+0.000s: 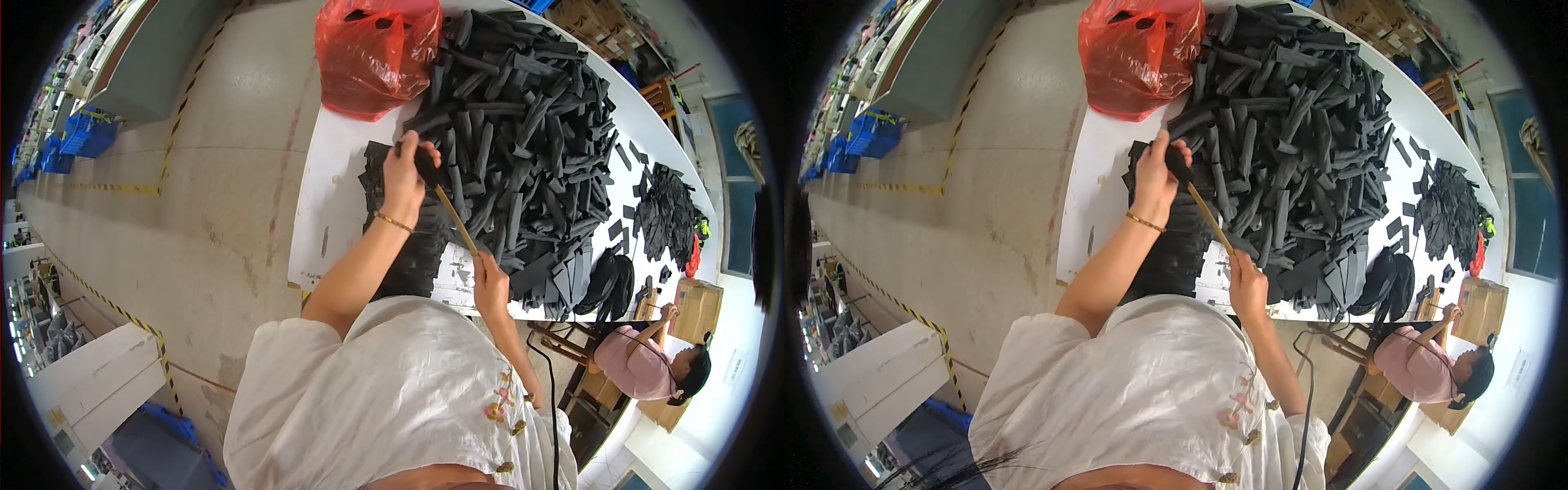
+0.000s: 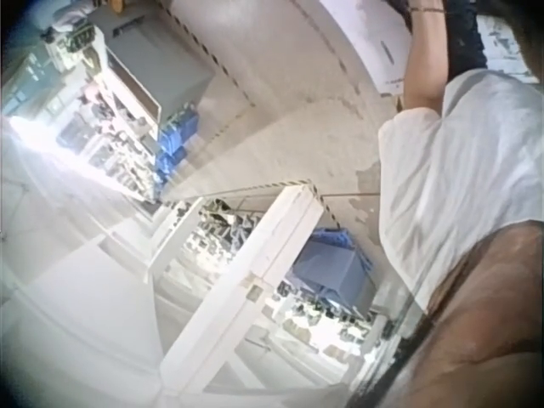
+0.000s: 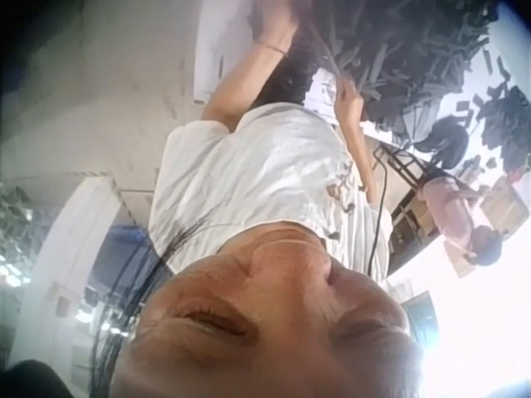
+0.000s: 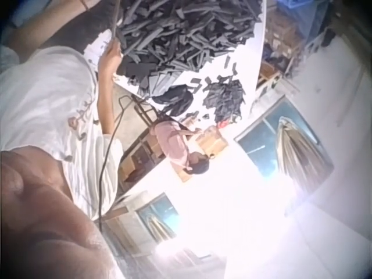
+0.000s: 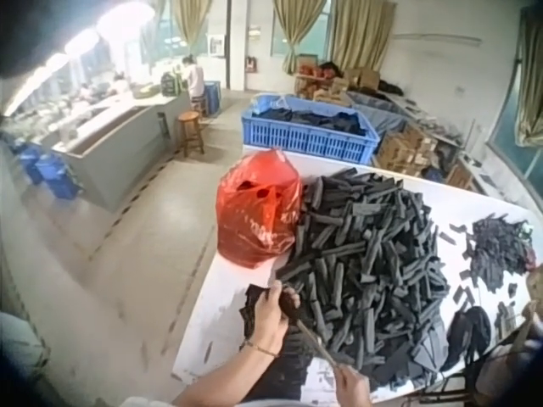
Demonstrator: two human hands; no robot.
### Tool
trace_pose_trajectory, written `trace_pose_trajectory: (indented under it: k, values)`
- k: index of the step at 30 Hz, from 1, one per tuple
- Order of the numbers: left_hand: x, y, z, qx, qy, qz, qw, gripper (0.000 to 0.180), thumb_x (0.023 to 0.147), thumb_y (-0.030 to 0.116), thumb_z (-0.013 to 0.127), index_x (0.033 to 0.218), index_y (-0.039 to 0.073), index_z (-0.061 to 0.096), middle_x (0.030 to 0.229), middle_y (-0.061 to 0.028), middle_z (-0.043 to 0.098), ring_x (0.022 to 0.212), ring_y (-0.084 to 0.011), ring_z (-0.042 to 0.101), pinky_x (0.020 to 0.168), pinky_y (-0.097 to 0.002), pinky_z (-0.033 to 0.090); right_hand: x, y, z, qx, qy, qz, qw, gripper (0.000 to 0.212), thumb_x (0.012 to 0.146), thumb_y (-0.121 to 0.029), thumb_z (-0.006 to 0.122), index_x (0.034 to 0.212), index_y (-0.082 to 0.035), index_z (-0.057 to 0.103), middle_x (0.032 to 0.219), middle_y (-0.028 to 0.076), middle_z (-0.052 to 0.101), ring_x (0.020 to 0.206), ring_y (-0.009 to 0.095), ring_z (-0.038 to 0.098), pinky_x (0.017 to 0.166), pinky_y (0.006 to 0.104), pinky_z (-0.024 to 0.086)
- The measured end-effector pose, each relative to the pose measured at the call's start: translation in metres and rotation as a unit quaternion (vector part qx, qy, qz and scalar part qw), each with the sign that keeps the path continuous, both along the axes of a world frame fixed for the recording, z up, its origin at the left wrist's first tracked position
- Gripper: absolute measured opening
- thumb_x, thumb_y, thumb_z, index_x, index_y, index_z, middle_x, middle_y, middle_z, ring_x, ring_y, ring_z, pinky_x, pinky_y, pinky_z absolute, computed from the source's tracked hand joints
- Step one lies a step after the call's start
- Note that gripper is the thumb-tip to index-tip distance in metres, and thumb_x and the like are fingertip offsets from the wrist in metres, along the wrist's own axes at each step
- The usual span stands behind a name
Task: Sort and inspect small black foam components using a wooden stick at a factory workbench.
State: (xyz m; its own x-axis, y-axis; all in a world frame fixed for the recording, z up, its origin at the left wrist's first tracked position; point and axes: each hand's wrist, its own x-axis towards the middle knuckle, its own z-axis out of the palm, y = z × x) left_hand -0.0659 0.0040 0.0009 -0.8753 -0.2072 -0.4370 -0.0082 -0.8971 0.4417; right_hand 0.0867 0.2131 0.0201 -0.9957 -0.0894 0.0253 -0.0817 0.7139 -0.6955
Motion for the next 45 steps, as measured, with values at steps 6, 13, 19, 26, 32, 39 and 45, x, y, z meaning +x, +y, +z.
trace_pose_trajectory:
  k: [6,13,19,26,32,39,45]
  values:
    - [0.051,0.063,0.012,-0.032,0.025,-0.124,0.992,0.02,0.094,0.025,0.059,0.096,0.005,0.056,0.068,-0.0042,0.057,0.054,-0.0123,0.052,0.05,-0.0252,0.042,-0.039,-0.048,-0.011,-0.057,-0.032,-0.037,0.997,0.013,0.097,-0.011,0.05,0.101,0.0,0.055,0.073,0.025,0.06,0.067,0.042,0.062,0.055,0.0419,0.047]
    - [0.07,0.058,0.016,-0.094,0.071,-0.156,0.981,0.029,0.097,0.027,0.056,0.104,0.0,0.057,0.081,-0.0075,0.065,0.075,-0.0136,0.059,0.07,-0.0255,0.048,-0.046,-0.066,-0.007,-0.149,-0.01,-0.044,0.988,0.014,0.098,-0.011,0.047,0.1,0.001,0.052,0.077,0.023,0.063,0.067,0.038,0.064,0.059,0.0392,0.048]
    - [0.035,0.019,0.022,0.041,0.157,-0.211,0.964,0.044,0.094,0.035,0.058,0.12,0.0,0.056,0.106,-0.0152,0.066,0.104,-0.023,0.061,0.085,-0.0377,0.05,-0.046,-0.052,-0.007,-0.109,-0.041,-0.029,0.993,0.015,0.098,-0.011,0.048,0.091,0.001,0.054,0.059,0.009,0.05,0.054,0.015,0.046,0.05,0.0326,0.04]
    - [0.029,0.034,0.024,0.051,0.051,-0.128,0.989,0.032,0.09,0.033,0.065,0.096,0.002,0.062,0.067,-0.0055,0.059,0.056,-0.019,0.057,0.053,-0.0319,0.049,-0.035,-0.061,-0.016,-0.122,0.006,-0.053,0.991,0.013,0.097,-0.009,0.049,0.107,-0.001,0.052,0.079,0.029,0.058,0.071,0.05,0.054,0.055,0.0436,0.043]
    - [0.022,0.022,0.029,0.006,0.011,-0.094,0.996,0.03,0.09,0.031,0.067,0.093,0.002,0.062,0.061,-0.0036,0.056,0.048,-0.0145,0.051,0.044,-0.0264,0.041,-0.01,-0.052,-0.01,-0.068,-0.036,-0.037,0.996,0.008,0.096,-0.008,0.05,0.099,0.0,0.05,0.071,0.029,0.056,0.067,0.048,0.056,0.052,0.0471,0.041]
    - [0.007,-0.018,0.004,-0.023,0.01,-0.058,0.998,0.029,0.089,0.03,0.068,0.088,0.001,0.061,0.05,0.005,0.037,0.039,-0.0056,0.03,0.037,-0.022,0.021,0.058,-0.004,-0.002,-0.05,-0.088,0.051,0.994,0.005,0.092,-0.006,0.053,0.088,-0.003,0.054,0.063,0.023,0.055,0.063,0.045,0.057,0.05,0.0462,0.043]
    - [-0.021,-0.061,0.007,-0.01,0.039,0.041,0.998,0.026,0.092,0.032,0.064,0.091,0.006,0.06,0.053,0.0077,0.031,0.044,-0.0049,0.028,0.044,-0.0229,0.023,0.085,0.043,0.03,-0.041,-0.167,-0.038,0.984,0.018,0.089,-0.015,0.065,0.084,0.001,0.058,0.057,0.005,0.051,0.052,0.007,0.048,0.048,0.0262,0.041]
